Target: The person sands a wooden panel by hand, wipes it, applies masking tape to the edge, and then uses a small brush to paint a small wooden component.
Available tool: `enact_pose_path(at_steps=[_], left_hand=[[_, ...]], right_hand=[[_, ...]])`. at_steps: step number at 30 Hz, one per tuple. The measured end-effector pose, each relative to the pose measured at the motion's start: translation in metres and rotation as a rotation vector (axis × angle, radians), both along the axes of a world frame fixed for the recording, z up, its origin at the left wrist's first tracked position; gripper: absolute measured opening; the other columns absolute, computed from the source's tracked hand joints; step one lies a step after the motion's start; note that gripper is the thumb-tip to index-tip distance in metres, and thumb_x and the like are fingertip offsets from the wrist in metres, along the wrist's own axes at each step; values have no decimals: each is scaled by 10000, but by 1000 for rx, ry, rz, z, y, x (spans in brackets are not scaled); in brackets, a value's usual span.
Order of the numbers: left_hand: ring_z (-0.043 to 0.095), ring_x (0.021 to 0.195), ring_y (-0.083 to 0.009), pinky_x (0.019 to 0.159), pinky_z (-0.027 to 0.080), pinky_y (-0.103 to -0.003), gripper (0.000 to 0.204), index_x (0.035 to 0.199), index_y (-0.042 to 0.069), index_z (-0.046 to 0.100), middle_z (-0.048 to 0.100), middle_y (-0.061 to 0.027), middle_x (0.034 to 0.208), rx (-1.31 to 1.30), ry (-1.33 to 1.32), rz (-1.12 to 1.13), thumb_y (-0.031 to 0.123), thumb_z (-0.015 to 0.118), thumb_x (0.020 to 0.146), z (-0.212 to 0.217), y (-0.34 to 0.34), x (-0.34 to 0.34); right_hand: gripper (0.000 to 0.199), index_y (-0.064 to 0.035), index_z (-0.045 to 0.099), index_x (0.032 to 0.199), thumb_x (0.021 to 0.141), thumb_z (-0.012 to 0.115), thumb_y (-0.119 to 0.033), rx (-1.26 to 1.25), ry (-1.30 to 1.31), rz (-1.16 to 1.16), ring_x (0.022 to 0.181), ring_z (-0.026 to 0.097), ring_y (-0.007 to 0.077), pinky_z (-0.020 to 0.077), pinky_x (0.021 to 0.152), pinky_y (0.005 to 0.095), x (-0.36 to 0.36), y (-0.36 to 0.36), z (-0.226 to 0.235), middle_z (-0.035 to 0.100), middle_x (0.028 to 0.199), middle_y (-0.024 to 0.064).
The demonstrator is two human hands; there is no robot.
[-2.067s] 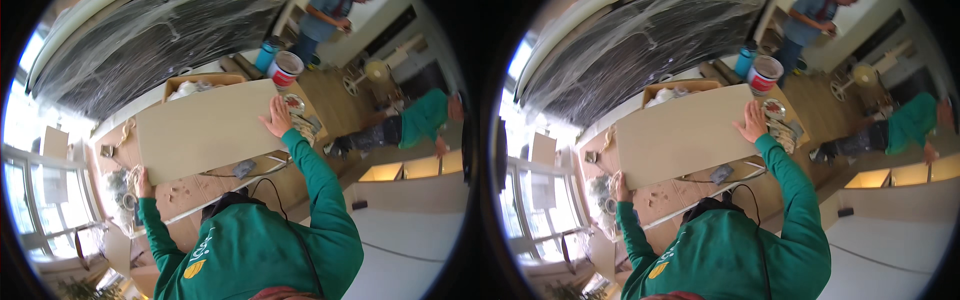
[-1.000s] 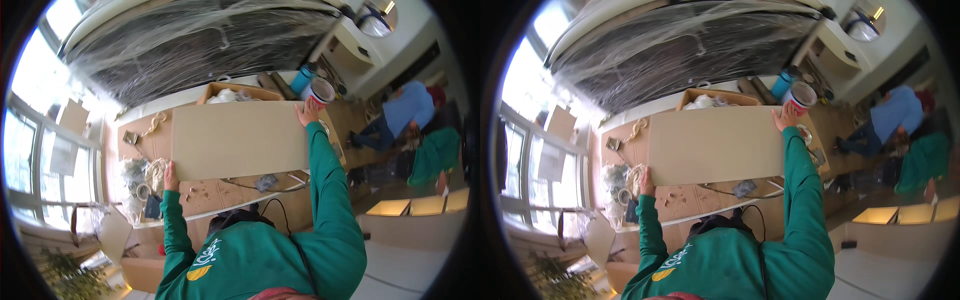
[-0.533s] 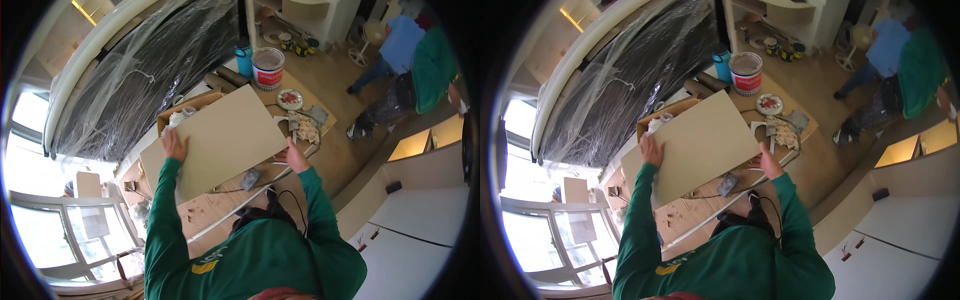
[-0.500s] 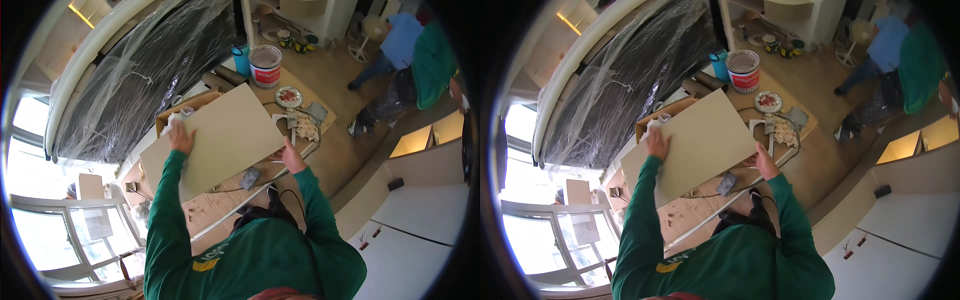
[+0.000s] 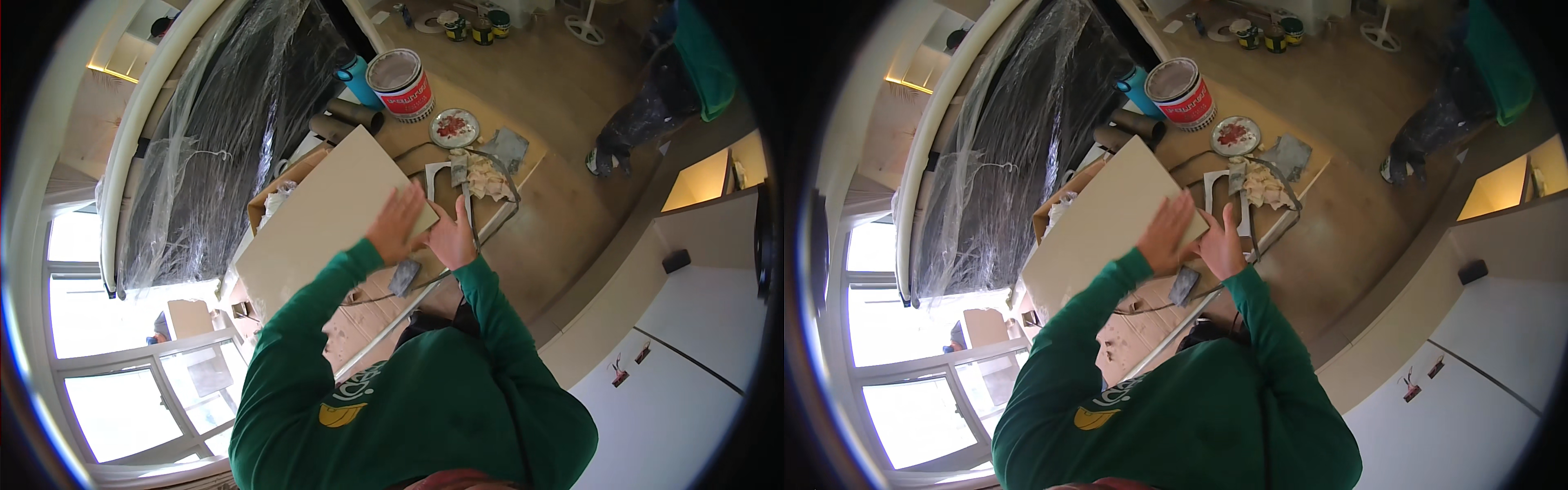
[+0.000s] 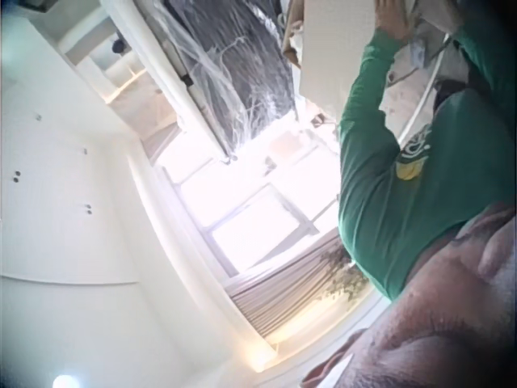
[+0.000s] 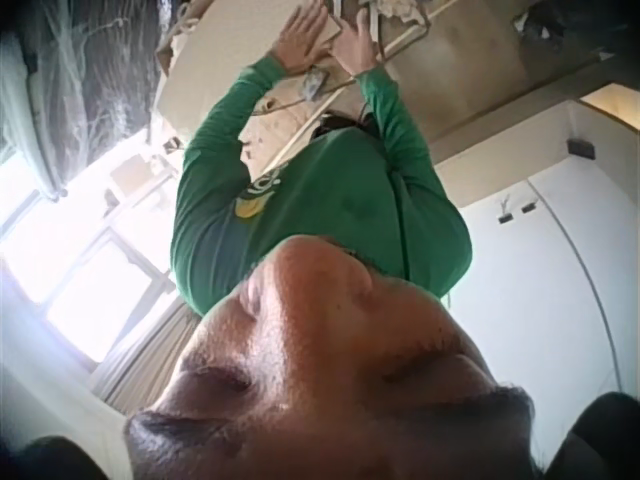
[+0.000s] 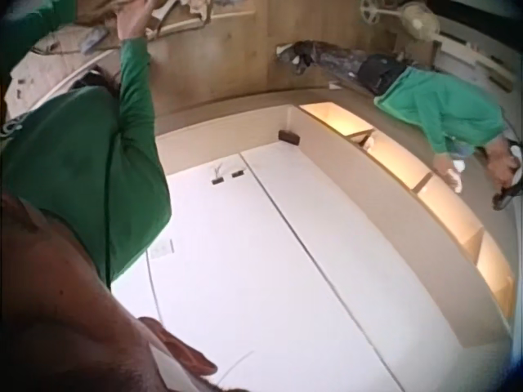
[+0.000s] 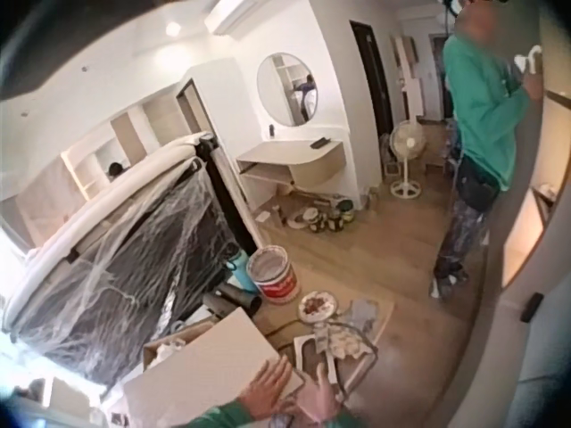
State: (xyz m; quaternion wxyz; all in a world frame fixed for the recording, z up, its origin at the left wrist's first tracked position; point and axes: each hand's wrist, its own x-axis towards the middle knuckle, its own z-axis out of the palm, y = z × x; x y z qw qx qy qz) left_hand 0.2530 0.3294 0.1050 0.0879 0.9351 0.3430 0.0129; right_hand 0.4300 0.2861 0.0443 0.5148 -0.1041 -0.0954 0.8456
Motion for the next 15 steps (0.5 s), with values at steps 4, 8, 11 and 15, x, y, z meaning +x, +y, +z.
enact_pose_path(at_steps=[4,8,11,15], left_hand=[[186,1519,-382,1242,92,-507,885,1553,-27,243,211,-265,1616,-71,72,-389,489,583,920,49,-52,11],[183,1519,-384,1235,113,-527,958,1545,-33,259,213,-259,1617,-37,-329,149,551,616,874,0,17,1],[176,1522,-380,1227,127,-545,1009,1541,-44,261,214,-260,1616,76,-168,216,583,643,850,-10,33,20],[151,1528,-384,1236,89,-533,1047,1564,-26,210,194,-263,1623,-53,-105,14,622,608,844,-5,-26,39]], right_hand=[[1000,-12,287,1541,928,282,-802,-78,65,-30,1363,464,270,326,1146,450,8,0,14,498,1476,141],[981,-22,335,1523,926,304,-800,-79,155,8,1355,475,256,311,1161,436,5,1,17,504,1474,132],[946,-39,395,1489,924,332,-795,39,382,67,1342,487,252,306,1166,434,8,7,-5,522,1455,120],[913,-65,459,1442,911,366,-801,-208,431,63,1323,504,250,315,1163,442,13,3,0,546,1426,120]])
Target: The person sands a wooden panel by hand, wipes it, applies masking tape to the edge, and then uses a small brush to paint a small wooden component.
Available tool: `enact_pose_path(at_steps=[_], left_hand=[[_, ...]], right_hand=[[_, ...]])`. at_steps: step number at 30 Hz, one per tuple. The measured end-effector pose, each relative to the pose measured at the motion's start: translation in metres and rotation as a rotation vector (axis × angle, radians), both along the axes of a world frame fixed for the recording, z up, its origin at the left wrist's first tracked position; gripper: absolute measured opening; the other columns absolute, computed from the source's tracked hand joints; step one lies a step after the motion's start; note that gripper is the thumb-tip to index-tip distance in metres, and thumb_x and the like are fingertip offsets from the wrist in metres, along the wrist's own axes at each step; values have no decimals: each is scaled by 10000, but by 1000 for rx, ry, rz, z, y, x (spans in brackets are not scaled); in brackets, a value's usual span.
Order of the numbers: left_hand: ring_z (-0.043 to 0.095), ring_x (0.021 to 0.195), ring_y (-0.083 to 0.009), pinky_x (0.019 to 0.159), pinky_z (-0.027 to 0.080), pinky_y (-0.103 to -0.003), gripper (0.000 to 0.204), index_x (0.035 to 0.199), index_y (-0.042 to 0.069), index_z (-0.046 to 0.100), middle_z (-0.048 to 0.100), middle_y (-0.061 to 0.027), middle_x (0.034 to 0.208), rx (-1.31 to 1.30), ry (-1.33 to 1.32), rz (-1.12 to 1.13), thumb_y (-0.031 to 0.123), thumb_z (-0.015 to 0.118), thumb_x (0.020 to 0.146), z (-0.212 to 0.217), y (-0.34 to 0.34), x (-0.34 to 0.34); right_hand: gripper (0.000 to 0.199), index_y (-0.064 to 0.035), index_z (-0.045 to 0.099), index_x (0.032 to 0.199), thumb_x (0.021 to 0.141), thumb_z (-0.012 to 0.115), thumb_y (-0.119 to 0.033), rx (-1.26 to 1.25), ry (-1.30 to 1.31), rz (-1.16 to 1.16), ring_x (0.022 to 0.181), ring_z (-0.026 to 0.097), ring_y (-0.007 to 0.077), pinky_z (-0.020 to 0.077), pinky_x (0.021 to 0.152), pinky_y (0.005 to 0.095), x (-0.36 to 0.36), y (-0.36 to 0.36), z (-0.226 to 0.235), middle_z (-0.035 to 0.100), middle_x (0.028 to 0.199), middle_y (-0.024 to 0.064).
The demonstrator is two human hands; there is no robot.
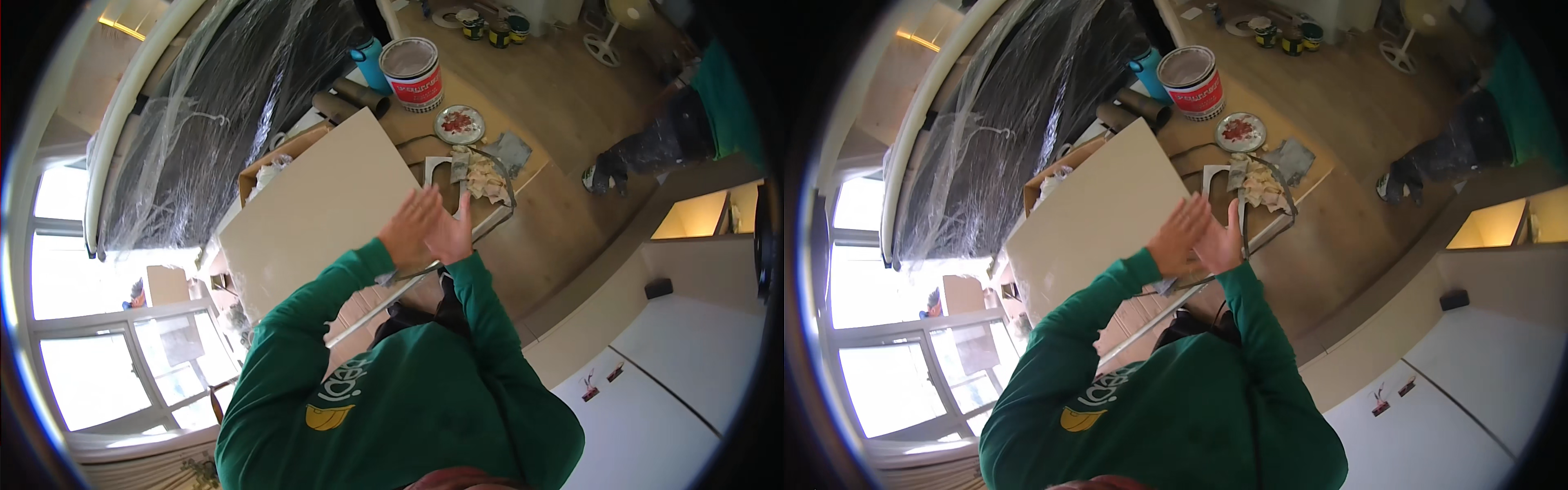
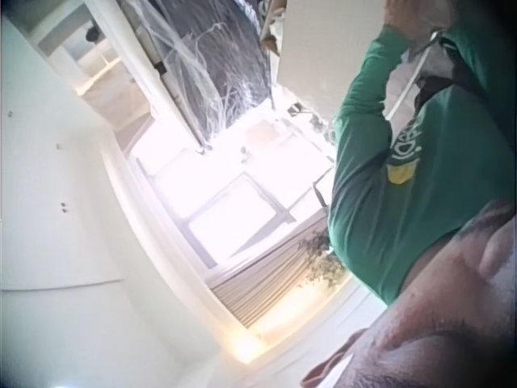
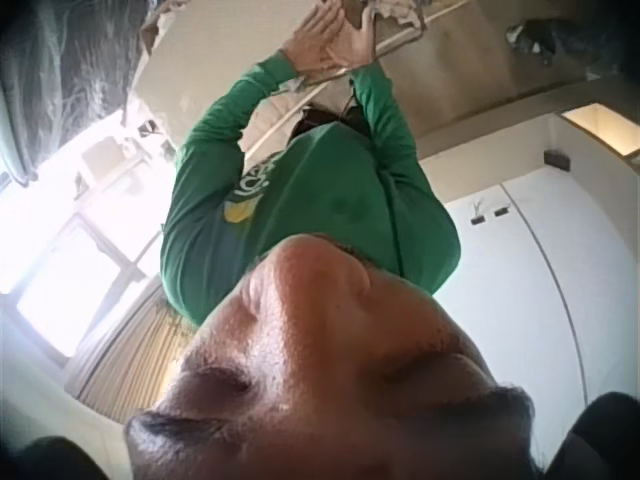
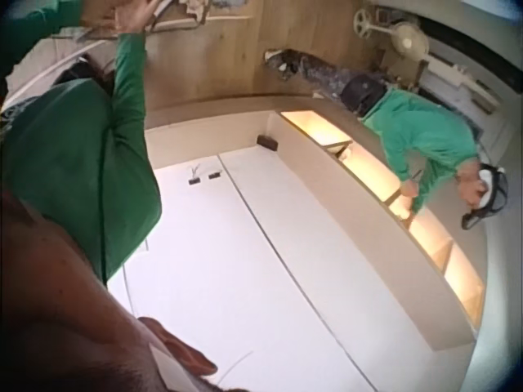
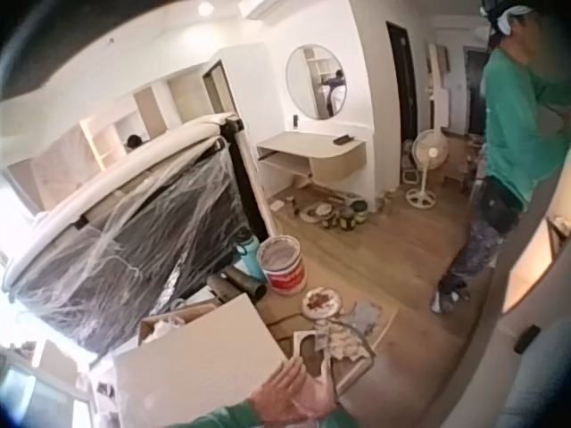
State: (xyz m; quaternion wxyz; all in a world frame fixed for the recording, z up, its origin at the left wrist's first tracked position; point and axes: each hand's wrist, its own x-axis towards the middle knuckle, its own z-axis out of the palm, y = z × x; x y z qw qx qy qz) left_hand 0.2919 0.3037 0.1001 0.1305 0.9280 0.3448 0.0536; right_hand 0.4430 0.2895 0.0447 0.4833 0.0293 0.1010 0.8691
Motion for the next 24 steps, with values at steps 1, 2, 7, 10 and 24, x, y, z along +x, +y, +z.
enact_pose_path(at_steps=[1,2,7,10,24], left_hand=[[155,1526,-383,1235,92,-536,1045,1562,-26,217,201,-260,1622,-184,-121,6,626,608,844,4,-21,1],[160,1525,-382,1235,95,-540,1043,1560,-25,224,208,-258,1620,-360,-244,17,630,607,844,9,-40,0],[175,1521,-376,1235,111,-542,1002,1550,-21,250,236,-230,1619,30,-316,369,650,570,879,6,-33,11],[181,1519,-382,1231,116,-555,961,1559,18,258,242,-212,1622,145,-101,694,653,548,898,-19,-36,-18],[199,1516,-376,1234,105,-530,982,1593,84,205,228,-164,1643,42,108,1739,756,425,911,-39,-233,-390]], right_hand=[[940,-63,421,1468,902,366,-811,34,-71,0,1348,473,261,297,1172,445,0,-2,-1,515,1453,127],[969,-61,383,1494,894,366,-821,75,-136,5,1373,443,272,279,1182,448,0,-1,-3,484,1480,135],[1058,-25,328,1533,874,315,-853,38,-307,-21,1399,391,297,251,1195,431,-12,-7,13,398,1563,122],[1052,1,317,1529,888,324,-832,216,154,54,1393,375,297,258,1184,441,-7,0,-20,379,1575,117],[937,-7,348,1518,929,427,-732,102,-466,0,1438,338,297,191,1213,516,-22,-3,14,384,1573,131]])
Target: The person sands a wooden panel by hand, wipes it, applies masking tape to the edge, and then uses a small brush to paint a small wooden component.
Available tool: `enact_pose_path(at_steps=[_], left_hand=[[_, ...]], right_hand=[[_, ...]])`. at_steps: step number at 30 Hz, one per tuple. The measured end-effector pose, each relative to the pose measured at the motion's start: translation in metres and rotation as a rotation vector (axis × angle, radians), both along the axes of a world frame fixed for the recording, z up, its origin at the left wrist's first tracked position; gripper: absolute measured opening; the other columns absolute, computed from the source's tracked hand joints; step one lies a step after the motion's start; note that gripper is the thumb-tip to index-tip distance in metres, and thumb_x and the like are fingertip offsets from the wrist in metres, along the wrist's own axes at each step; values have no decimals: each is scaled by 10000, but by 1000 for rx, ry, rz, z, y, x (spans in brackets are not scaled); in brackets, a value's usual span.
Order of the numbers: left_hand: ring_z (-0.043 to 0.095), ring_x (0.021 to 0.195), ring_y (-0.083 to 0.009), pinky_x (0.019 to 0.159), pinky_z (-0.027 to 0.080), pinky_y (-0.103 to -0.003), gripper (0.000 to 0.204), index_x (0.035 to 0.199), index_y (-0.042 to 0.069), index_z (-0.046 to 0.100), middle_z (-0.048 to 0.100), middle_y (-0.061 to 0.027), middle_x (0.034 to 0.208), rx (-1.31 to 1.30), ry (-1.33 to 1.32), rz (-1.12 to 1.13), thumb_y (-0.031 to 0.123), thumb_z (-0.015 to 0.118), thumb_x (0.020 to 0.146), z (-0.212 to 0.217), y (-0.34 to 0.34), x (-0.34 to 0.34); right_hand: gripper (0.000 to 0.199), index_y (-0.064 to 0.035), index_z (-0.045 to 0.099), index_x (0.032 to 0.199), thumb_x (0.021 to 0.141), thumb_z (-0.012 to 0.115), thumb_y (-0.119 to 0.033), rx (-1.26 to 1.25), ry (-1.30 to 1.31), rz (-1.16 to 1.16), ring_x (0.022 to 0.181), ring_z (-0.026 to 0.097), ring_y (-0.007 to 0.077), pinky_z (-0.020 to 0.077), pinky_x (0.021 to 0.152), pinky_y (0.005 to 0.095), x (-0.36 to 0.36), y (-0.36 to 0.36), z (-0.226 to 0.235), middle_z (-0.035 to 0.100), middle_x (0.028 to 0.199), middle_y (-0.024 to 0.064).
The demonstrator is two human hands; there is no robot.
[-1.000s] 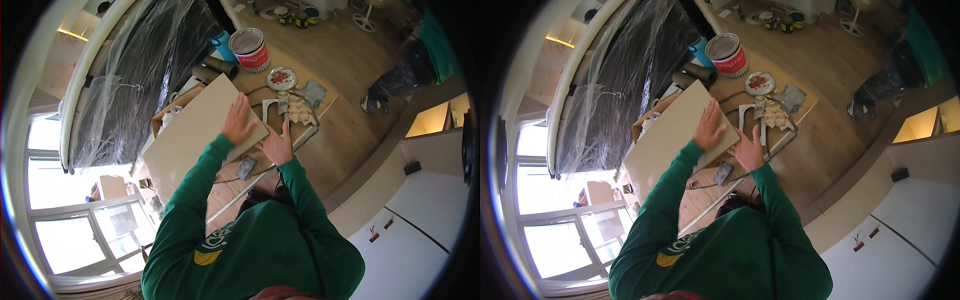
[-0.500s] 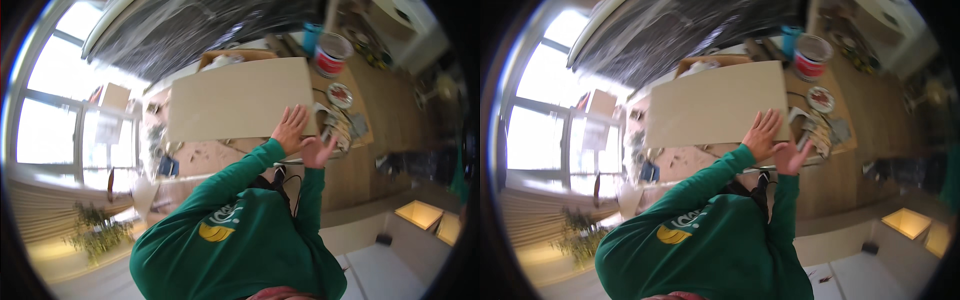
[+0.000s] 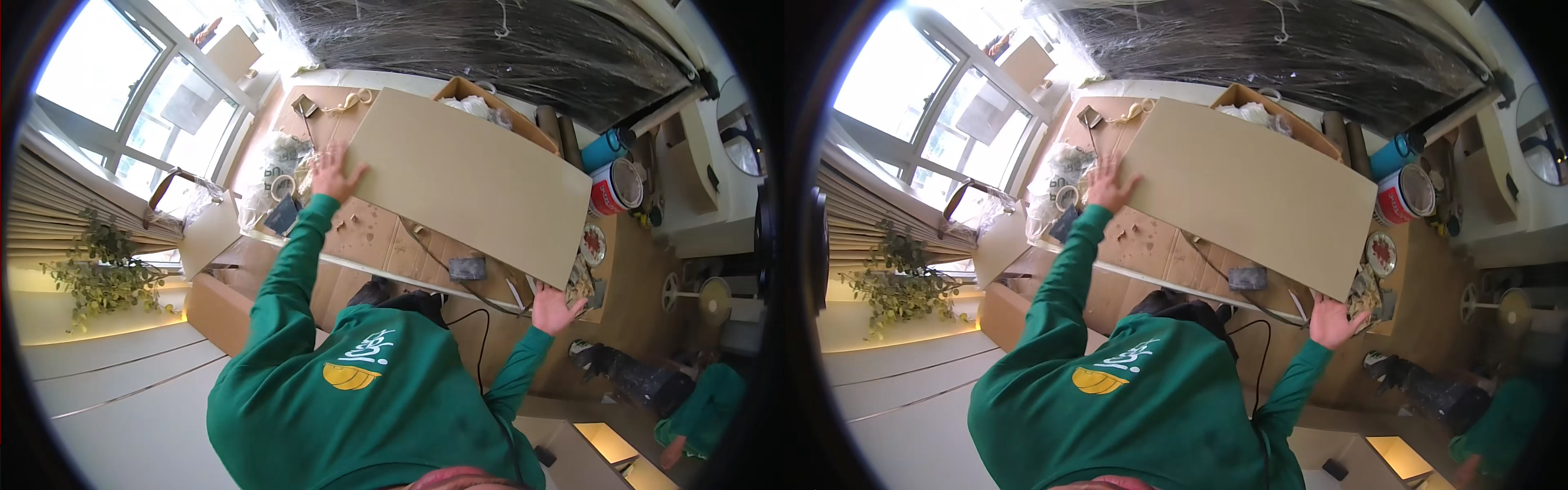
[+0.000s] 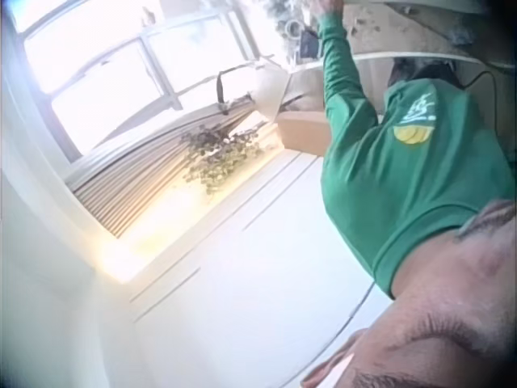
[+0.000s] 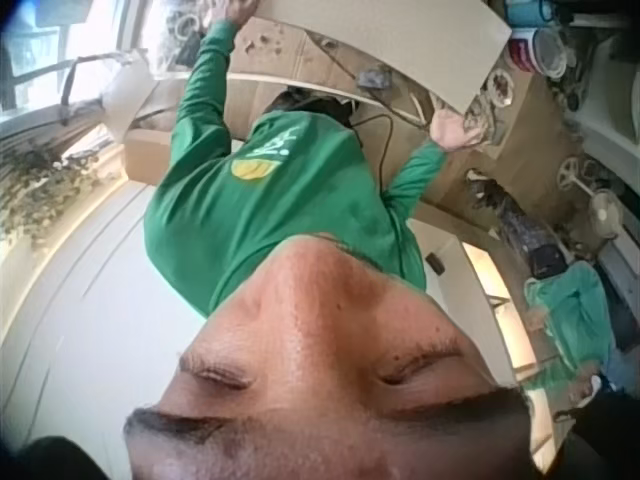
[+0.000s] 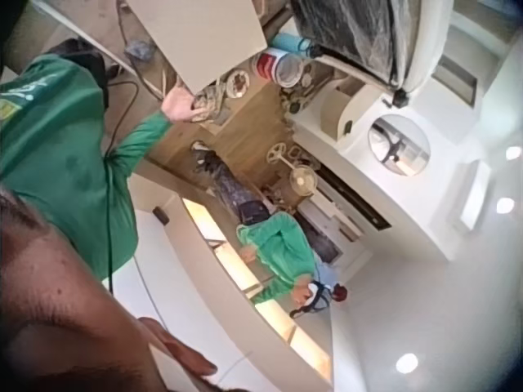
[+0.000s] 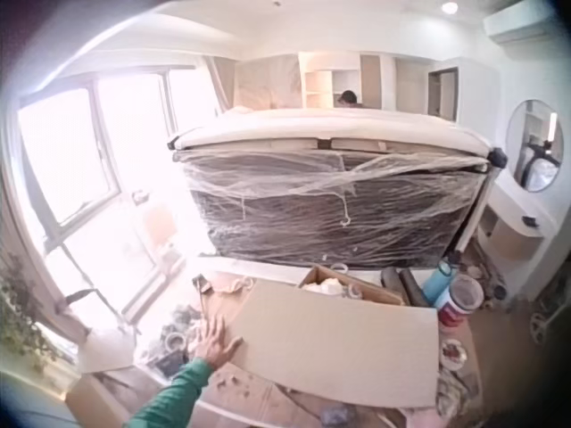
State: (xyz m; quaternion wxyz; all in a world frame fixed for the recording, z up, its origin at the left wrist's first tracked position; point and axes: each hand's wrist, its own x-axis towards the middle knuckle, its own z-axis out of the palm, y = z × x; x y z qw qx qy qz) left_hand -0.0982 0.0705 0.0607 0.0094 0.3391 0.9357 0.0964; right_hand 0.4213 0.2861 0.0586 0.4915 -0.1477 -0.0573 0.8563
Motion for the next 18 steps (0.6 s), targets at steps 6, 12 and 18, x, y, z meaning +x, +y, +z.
enact_pose_path(at_steps=[6,12,18], left_hand=[[178,1505,-437,1199,192,-586,816,1541,46,322,225,-284,1602,513,-63,-257,380,701,900,-19,-28,-74],[186,1521,-363,1234,95,-579,891,1588,195,264,213,-139,1648,117,-27,-1155,683,544,897,25,29,-51],[184,1524,-357,1213,142,-613,919,1592,184,254,205,-149,1650,190,40,-1072,681,565,885,-13,143,-154]], right_hand=[[903,-5,354,1507,940,453,-701,-46,-146,-85,1434,345,294,234,1208,496,-2,-3,-6,378,1569,155],[940,-38,274,1549,915,519,-687,-212,-250,-244,1474,313,335,288,1198,491,3,-65,-15,336,1584,191],[942,-74,240,1576,916,504,-694,-302,-211,-453,1485,301,336,314,1180,493,22,-196,-19,289,1619,172]])
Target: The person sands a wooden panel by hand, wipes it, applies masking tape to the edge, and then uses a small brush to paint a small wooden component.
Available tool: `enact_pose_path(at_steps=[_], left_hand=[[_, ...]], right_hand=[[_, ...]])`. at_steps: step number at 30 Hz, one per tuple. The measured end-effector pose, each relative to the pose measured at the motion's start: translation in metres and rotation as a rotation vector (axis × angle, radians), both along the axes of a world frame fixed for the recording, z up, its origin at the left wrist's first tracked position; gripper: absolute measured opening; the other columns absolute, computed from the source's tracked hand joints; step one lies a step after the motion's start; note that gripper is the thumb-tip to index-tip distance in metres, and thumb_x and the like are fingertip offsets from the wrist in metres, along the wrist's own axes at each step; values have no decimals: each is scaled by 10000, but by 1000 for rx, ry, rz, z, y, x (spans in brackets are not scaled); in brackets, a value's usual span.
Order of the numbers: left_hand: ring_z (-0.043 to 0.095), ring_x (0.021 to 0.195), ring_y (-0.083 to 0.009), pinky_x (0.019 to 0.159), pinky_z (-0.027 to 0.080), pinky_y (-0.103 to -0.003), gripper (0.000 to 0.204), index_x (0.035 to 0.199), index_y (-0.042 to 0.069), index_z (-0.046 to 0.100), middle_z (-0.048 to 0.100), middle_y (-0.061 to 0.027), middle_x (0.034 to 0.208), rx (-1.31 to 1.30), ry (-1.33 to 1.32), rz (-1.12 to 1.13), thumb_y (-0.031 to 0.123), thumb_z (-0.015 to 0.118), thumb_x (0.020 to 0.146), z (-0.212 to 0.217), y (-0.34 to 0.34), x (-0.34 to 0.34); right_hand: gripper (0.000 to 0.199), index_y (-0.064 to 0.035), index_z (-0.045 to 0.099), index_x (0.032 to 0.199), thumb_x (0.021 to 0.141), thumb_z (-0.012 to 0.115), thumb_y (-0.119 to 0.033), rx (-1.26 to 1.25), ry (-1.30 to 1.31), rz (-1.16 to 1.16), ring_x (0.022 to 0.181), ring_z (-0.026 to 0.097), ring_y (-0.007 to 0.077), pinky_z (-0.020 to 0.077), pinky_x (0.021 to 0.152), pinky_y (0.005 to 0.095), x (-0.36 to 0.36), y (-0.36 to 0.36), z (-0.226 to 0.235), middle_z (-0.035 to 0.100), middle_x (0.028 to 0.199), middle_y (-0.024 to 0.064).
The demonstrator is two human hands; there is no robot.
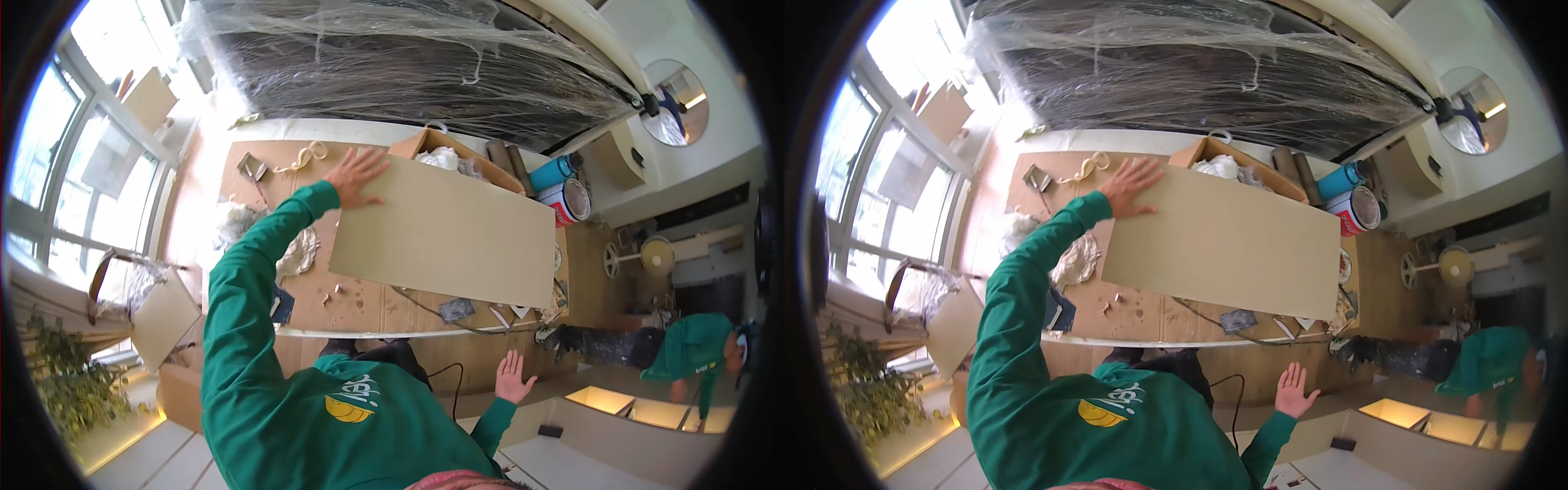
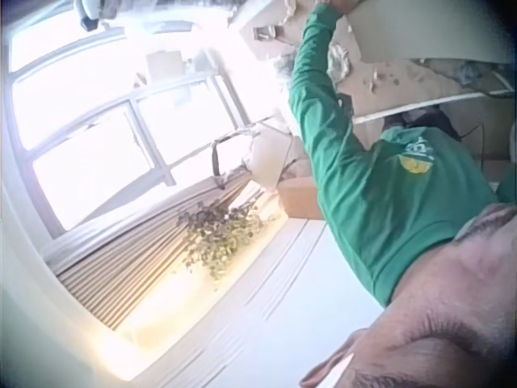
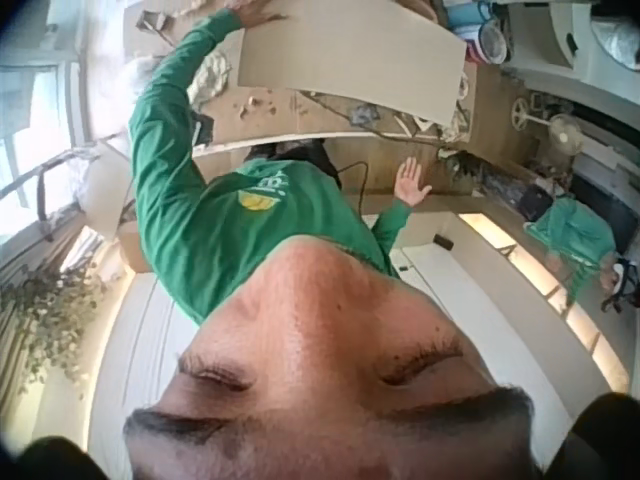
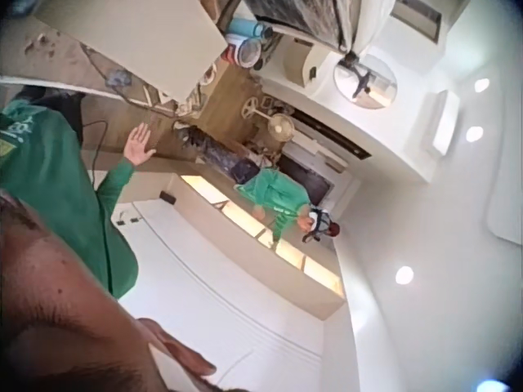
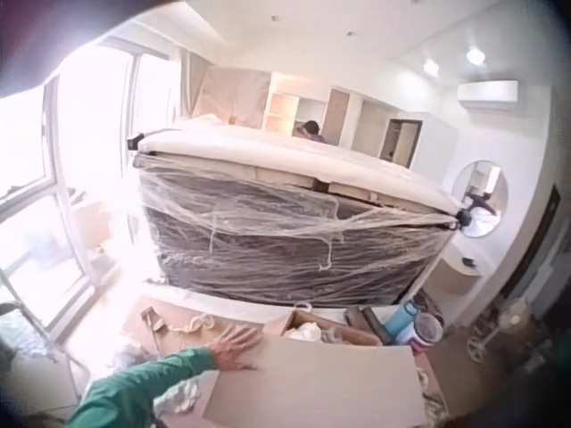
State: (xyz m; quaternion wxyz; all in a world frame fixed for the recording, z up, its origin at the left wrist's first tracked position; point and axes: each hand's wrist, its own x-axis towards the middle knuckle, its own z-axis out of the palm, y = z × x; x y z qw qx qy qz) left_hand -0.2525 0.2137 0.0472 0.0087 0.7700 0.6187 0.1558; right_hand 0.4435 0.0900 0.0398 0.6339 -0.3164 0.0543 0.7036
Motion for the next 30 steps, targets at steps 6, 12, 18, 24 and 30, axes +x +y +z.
enact_pose_path(at_steps=[6,12,18,24,30], left_hand=[[323,1451,-392,1166,296,-528,618,1454,64,465,418,-206,1531,261,-61,578,486,499,1003,-74,90,-173],[159,1523,-401,1209,116,-608,839,1576,46,245,205,-238,1631,53,152,76,439,616,934,-20,11,29],[198,1514,-382,1234,123,-529,1006,1541,-12,298,290,-249,1593,-125,68,-555,507,749,807,37,-141,262],[387,1438,-330,1204,269,-391,729,1486,-5,409,433,-211,1525,-1009,-575,-460,542,496,1012,-61,-264,393],[614,1030,-198,824,500,-400,540,1264,156,630,658,-72,1180,-771,-1410,997,599,497,984,-197,-421,314]], right_hand=[[916,-78,238,1580,935,457,-691,-43,120,-108,1493,291,319,309,1177,499,0,-65,-24,285,1626,152],[918,-76,156,1595,959,441,-672,40,-13,-313,1480,296,361,283,1191,474,35,-154,-34,257,1626,185],[955,-17,192,1567,954,424,-711,-92,-50,-369,1376,444,377,371,1133,477,49,-184,-80,404,1517,252],[905,-10,313,1515,950,478,-697,-353,-463,29,1204,562,322,452,1029,447,89,-231,-190,530,1386,212],[627,-63,568,1344,978,541,-571,-710,-457,421,1098,621,242,487,833,323,147,-360,-284,658,1118,82]])
